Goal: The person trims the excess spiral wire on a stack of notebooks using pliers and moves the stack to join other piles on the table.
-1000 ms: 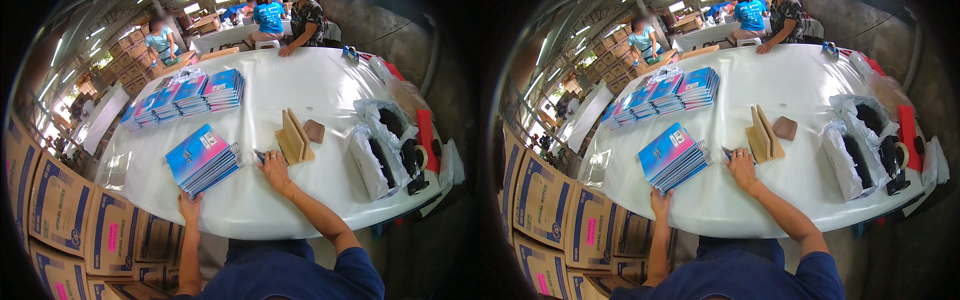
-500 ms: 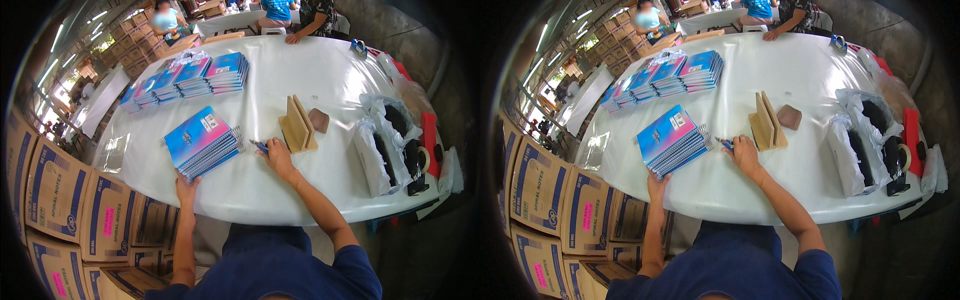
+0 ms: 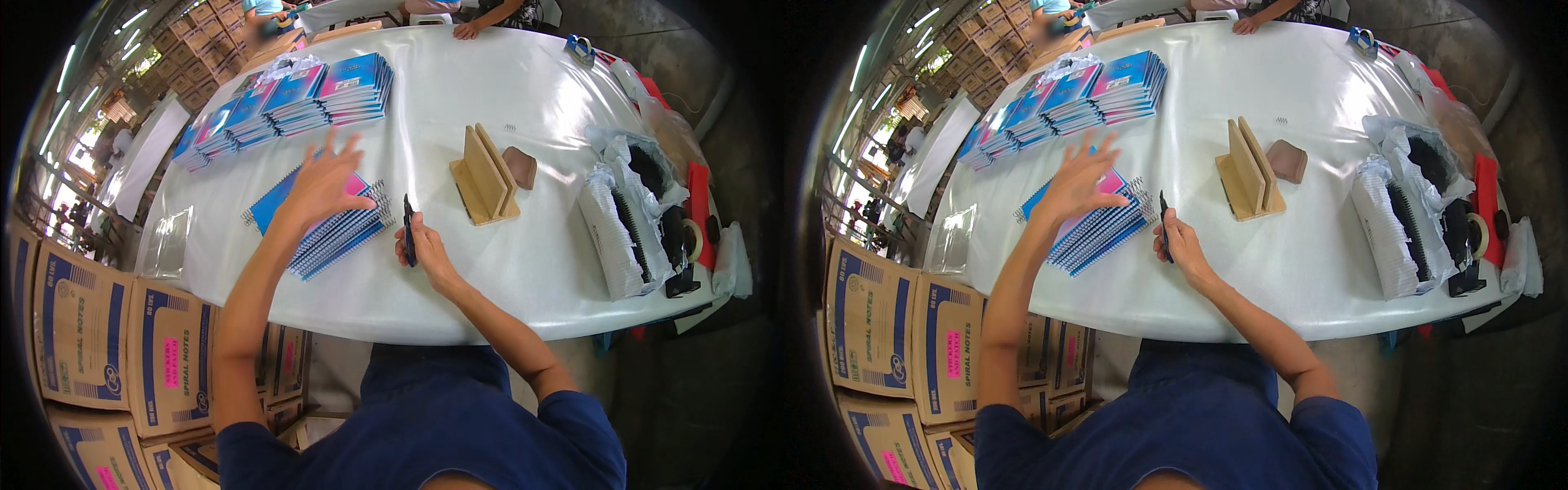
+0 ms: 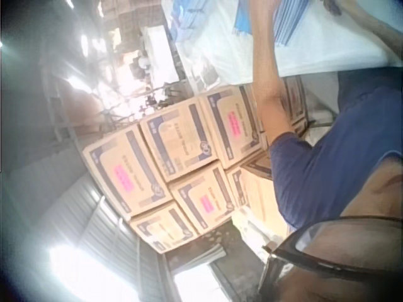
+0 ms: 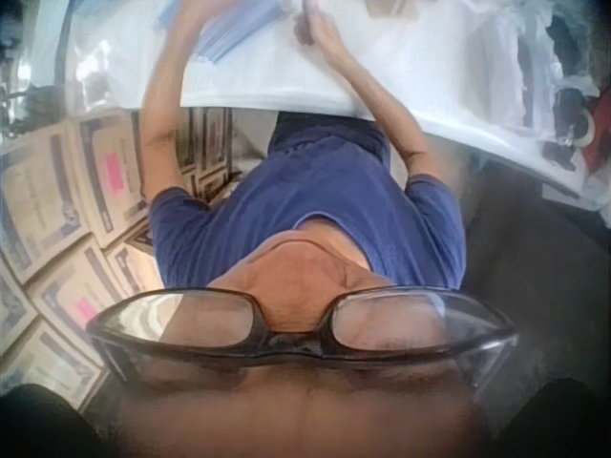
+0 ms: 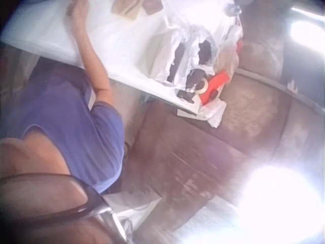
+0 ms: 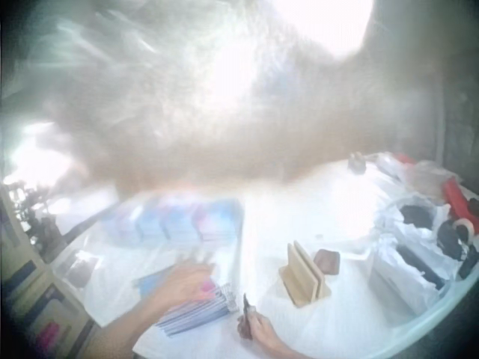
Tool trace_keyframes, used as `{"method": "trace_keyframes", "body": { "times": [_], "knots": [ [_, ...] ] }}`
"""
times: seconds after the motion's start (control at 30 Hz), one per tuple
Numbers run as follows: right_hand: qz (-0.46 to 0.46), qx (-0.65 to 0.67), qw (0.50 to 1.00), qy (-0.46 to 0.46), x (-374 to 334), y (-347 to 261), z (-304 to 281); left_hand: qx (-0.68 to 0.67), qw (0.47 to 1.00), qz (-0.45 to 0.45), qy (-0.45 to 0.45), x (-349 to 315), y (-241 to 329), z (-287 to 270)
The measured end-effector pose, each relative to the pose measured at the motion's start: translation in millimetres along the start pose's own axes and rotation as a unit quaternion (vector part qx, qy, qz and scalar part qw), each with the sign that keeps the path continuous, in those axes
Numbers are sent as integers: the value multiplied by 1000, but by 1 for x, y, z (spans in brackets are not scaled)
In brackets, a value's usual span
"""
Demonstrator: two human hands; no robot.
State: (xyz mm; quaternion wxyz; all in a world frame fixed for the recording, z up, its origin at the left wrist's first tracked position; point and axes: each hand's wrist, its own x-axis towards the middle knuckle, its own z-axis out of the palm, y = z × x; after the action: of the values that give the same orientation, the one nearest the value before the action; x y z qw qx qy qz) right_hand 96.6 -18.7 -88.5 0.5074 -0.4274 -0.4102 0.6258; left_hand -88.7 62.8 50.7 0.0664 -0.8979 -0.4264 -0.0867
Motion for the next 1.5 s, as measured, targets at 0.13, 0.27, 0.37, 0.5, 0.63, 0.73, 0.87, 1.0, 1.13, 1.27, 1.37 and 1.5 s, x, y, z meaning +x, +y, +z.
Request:
{"method": "trace_keyframes", "body": {
  "times": [0.13,0.27,0.37,0.5,0.63,0.73,0.87,1.0,1.13,1.27,1.37,1.5],
  "knots": [
    [20,19,1000,5,-4,6,-1,61,956,44,-284,50,-12,26],
    [17,29,999,-11,-5,5,-7,64,889,32,-452,77,-13,22],
    [22,9,1000,-15,-6,1,-4,34,843,30,-537,85,-22,26],
    [4,36,999,-12,-3,10,-6,64,903,73,-418,72,-22,34],
    [59,92,994,-31,-8,1,-4,89,853,57,-510,89,-14,34],
    [143,143,976,-78,-13,-2,2,45,849,44,-525,89,-20,39],
    [198,189,951,-145,-13,-13,19,-167,906,57,-384,82,-41,37],
    [236,228,931,-162,-2,-20,35,-278,894,74,-343,83,-22,24],
    [232,239,928,-168,11,-21,43,-250,888,85,-376,86,-8,25],
    [230,261,924,-161,19,-18,45,-224,898,73,-372,86,-4,20],
    [228,265,923,-160,21,-17,46,-293,885,51,-359,81,-11,28],
    [225,345,878,-244,33,-2,42,-289,884,46,-365,84,-13,33]
  ]
}}
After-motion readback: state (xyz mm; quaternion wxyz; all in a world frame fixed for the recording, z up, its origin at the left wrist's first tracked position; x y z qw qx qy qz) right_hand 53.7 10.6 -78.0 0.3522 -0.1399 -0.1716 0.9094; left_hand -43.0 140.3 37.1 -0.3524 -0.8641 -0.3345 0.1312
